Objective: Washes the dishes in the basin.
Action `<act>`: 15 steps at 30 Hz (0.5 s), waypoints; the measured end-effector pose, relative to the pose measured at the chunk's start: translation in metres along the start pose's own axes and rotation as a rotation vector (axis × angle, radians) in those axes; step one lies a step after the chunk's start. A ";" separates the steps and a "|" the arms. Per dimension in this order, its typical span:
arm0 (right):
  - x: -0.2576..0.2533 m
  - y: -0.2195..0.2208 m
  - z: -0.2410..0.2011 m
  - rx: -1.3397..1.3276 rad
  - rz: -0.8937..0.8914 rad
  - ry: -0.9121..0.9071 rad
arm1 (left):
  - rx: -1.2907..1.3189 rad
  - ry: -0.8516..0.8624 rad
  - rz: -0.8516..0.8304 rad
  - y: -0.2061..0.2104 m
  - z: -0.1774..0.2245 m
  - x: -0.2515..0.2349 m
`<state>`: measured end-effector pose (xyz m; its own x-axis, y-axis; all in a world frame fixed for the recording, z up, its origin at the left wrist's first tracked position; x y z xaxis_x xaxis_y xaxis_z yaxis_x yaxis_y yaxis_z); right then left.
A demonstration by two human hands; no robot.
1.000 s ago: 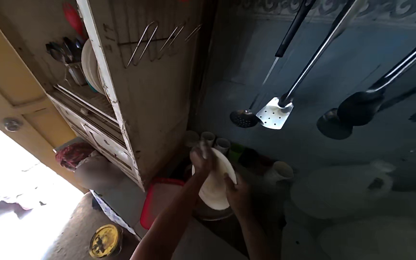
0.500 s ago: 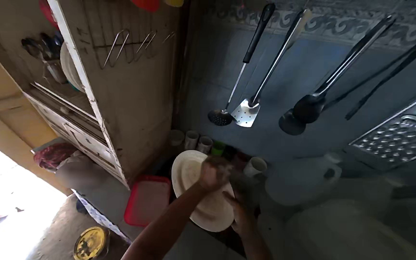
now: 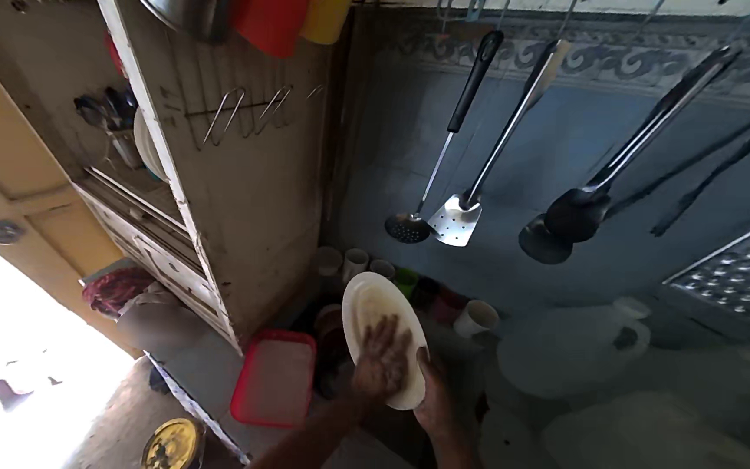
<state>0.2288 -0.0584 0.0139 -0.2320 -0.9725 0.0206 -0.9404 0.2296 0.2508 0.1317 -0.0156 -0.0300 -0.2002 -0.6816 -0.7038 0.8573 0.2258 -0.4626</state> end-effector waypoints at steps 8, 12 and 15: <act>0.018 0.017 0.022 0.017 -0.026 0.112 | 0.040 -0.587 0.002 -0.023 -0.041 -0.039; 0.005 0.010 0.001 0.072 0.008 0.015 | 0.362 -0.234 -0.223 0.000 0.032 0.026; -0.005 -0.002 -0.009 0.080 0.058 0.000 | 0.161 -0.008 -0.162 0.001 0.014 0.043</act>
<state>0.2336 -0.0544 0.0220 -0.2869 -0.9574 0.0331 -0.9421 0.2882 0.1714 0.1305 -0.0542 -0.0532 -0.3379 -0.7058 -0.6227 0.8790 -0.0002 -0.4768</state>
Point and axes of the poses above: each hand's wrist, its own x-axis away from the middle knuckle, its own y-axis out of the palm, z = x × y, the point moved 3 cm from there along -x, towards the middle knuckle, and after that the axes turned 2 degrees about -z, right-handed, at the moved point
